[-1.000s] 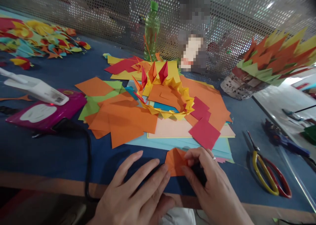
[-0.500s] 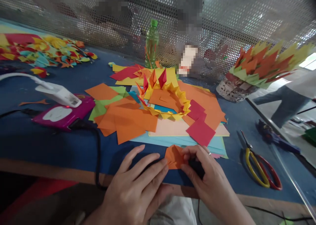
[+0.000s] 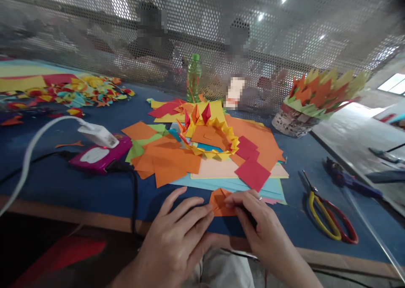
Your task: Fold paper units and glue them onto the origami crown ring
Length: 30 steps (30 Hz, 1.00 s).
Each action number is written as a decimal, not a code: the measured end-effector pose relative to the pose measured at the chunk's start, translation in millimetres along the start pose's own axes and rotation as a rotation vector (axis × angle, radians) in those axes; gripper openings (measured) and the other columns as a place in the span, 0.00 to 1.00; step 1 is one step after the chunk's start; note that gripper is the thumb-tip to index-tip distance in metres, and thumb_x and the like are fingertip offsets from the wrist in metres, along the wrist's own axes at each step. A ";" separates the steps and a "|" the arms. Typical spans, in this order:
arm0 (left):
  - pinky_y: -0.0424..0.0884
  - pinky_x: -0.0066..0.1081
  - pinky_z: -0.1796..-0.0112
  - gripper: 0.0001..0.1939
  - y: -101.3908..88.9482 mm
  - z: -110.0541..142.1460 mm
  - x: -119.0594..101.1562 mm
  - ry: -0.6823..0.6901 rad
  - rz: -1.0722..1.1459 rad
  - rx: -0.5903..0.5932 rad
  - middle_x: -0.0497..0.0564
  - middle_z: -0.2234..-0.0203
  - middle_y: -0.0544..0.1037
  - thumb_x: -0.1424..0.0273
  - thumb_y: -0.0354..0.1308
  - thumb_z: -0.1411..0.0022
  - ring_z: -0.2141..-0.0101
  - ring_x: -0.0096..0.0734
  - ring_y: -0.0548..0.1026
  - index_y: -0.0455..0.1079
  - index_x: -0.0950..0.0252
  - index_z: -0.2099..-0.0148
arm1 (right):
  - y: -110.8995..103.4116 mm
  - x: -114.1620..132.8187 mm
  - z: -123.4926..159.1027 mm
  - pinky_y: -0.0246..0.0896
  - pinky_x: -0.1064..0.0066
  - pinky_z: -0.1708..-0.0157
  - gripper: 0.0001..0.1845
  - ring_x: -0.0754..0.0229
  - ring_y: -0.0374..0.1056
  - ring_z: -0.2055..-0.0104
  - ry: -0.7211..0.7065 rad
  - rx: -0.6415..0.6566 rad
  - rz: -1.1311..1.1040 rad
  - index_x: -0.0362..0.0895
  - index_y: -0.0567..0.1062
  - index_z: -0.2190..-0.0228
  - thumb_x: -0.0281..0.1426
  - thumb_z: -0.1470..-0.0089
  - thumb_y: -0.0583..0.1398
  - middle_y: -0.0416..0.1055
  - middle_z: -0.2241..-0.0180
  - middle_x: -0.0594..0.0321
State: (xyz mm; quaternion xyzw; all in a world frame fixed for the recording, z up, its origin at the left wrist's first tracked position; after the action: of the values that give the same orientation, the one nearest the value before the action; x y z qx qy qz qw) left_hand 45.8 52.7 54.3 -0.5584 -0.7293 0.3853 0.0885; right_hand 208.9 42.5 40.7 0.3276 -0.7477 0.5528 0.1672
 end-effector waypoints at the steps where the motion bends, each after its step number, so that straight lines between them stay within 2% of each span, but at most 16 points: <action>1: 0.53 0.39 0.36 0.10 0.4 -1.8 -1.1 0.008 -0.008 0.035 0.45 0.57 0.84 0.71 0.59 0.30 0.53 0.32 0.77 0.78 0.63 0.49 | -0.5 1.3 0.2 0.68 0.70 0.57 0.13 0.61 0.71 0.56 -0.014 -0.006 0.000 0.48 0.73 0.57 0.22 0.33 0.51 0.76 0.59 0.62; 4: 0.55 0.36 0.38 0.08 -1.7 -10.5 -2.7 0.021 -0.011 0.104 0.44 0.58 0.84 0.71 0.59 0.30 0.54 0.31 0.77 0.78 0.62 0.51 | -3.2 5.4 1.6 0.69 0.70 0.57 0.12 0.61 0.72 0.56 -0.052 -0.042 0.018 0.48 0.73 0.57 0.22 0.34 0.52 0.76 0.59 0.61; 8: 0.57 0.38 0.38 0.09 -7.1 -27.8 5.5 -0.012 0.043 0.090 0.45 0.57 0.83 0.72 0.55 0.27 0.52 0.31 0.76 0.76 0.61 0.51 | -10.5 12.3 9.3 0.66 0.70 0.52 0.14 0.62 0.71 0.53 -0.090 -0.159 0.083 0.49 0.71 0.54 0.21 0.34 0.53 0.75 0.56 0.61; 11: 0.64 0.40 0.42 0.10 7.6 -39.9 20.5 -0.122 0.092 0.245 0.51 0.52 0.81 0.74 0.53 0.27 0.49 0.35 0.76 0.75 0.62 0.51 | -13.0 21.0 20.5 0.66 0.69 0.52 0.15 0.61 0.71 0.54 -0.138 -0.240 0.166 0.49 0.72 0.54 0.20 0.36 0.53 0.75 0.57 0.61; 13: 0.69 0.39 0.47 0.09 19.8 -45.7 30.5 -0.222 0.108 0.347 0.54 0.51 0.79 0.76 0.53 0.29 0.50 0.39 0.77 0.73 0.64 0.52 | -10.1 25.6 28.2 0.68 0.68 0.54 0.14 0.60 0.71 0.55 -0.165 -0.245 0.183 0.48 0.72 0.55 0.20 0.37 0.54 0.75 0.58 0.59; 17: 0.72 0.37 0.54 0.06 39.7 -58.1 35.5 -0.289 0.133 0.415 0.53 0.57 0.78 0.75 0.55 0.32 0.56 0.39 0.77 0.70 0.64 0.54 | -2.0 30.7 39.1 0.70 0.68 0.58 0.15 0.60 0.72 0.57 -0.214 -0.217 0.180 0.47 0.72 0.55 0.19 0.38 0.55 0.75 0.58 0.58; 21: 0.71 0.32 0.61 0.09 53.7 -65.7 37.2 -0.338 0.225 0.432 0.49 0.63 0.77 0.78 0.55 0.36 0.65 0.33 0.76 0.69 0.63 0.54 | -0.5 31.4 41.9 0.71 0.68 0.58 0.15 0.59 0.73 0.58 -0.262 -0.221 0.187 0.47 0.71 0.55 0.19 0.39 0.56 0.76 0.59 0.58; 25: 0.67 0.25 0.70 0.08 52.1 -65.6 41.7 -0.421 0.376 0.401 0.43 0.74 0.72 0.77 0.55 0.39 0.73 0.26 0.72 0.70 0.62 0.57 | -5.2 30.6 44.4 0.71 0.68 0.58 0.14 0.60 0.74 0.58 -0.291 -0.247 0.200 0.47 0.71 0.55 0.19 0.39 0.56 0.76 0.59 0.59; 27: 0.67 0.23 0.72 0.07 47.3 -62.1 47.2 -0.495 0.465 0.342 0.43 0.73 0.71 0.75 0.55 0.38 0.74 0.24 0.71 0.69 0.62 0.57 | -8.0 30.2 46.8 0.71 0.69 0.58 0.15 0.60 0.74 0.57 -0.293 -0.270 0.206 0.47 0.71 0.54 0.20 0.39 0.57 0.76 0.58 0.59; 30: 0.73 0.24 0.72 0.08 42.7 -51.8 54.8 -0.624 0.614 0.242 0.44 0.70 0.71 0.69 0.54 0.36 0.74 0.23 0.74 0.65 0.62 0.55 | -11.2 29.5 48.6 0.72 0.68 0.58 0.15 0.58 0.74 0.56 -0.280 -0.326 0.233 0.47 0.71 0.52 0.24 0.40 0.60 0.75 0.57 0.58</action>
State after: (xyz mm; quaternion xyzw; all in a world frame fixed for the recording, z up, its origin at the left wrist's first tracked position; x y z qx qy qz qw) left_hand 87.0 128.5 45.2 -0.5916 -0.4714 0.6261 -0.1892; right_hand 200.4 -13.9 50.6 0.2812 -0.8756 0.3898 0.0477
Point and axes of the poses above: each hand's wrist, its own z-axis away from the middle knuckle, its own y-axis out of the palm, x = y × z, the point moved 9 cm from there along -z, towards the middle knuckle
